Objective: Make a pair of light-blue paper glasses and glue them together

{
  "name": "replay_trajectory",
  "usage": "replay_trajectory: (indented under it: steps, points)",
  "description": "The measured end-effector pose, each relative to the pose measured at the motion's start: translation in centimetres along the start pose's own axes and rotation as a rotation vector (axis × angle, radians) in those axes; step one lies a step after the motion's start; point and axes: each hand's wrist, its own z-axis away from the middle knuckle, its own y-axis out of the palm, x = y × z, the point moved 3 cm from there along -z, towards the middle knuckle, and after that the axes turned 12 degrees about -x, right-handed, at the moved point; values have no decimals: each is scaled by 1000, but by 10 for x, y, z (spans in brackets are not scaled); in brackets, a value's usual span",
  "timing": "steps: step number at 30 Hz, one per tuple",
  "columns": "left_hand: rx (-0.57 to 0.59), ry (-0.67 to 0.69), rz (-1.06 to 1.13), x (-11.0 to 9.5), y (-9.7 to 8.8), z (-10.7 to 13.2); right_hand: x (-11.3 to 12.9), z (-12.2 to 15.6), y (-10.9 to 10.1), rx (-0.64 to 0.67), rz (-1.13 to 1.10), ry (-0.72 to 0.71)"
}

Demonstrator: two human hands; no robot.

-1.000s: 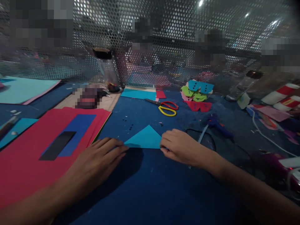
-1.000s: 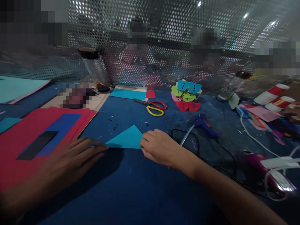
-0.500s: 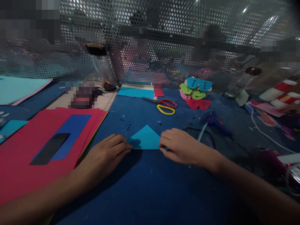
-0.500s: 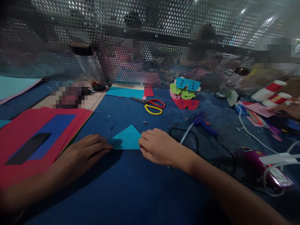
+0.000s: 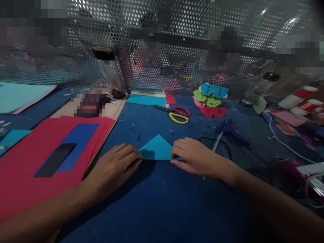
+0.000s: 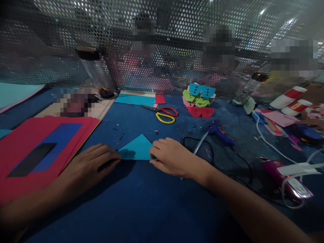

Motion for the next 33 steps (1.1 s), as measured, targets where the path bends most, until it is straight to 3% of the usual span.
replay_trajectory:
  steps: [5,9,12,16,19,21,27,33]
  points:
    - [-14,37,-124,-1,-2,-1,1,0,5,-71,67,-87]
    - [-179,62,-259,-9,-19,-5,3,0,4,-269,191,-171]
    - [-287,68,-126,-21,-32,-10,7,-2,-5,-441,280,-164]
    - [-93,-363,280,-28,-27,-25,20,-3,-16,-592,387,-179]
    - [10,-636,507,-36,-15,-43,27,1,-16,-592,468,-207]
    - [23,-694,665,-42,-7,-56,27,3,-14,-562,486,-192]
    - [-116,-845,801,-44,8,-78,27,5,-16,-606,528,-156]
    - [-183,-868,775,-18,5,-83,30,3,-33,-658,341,-91]
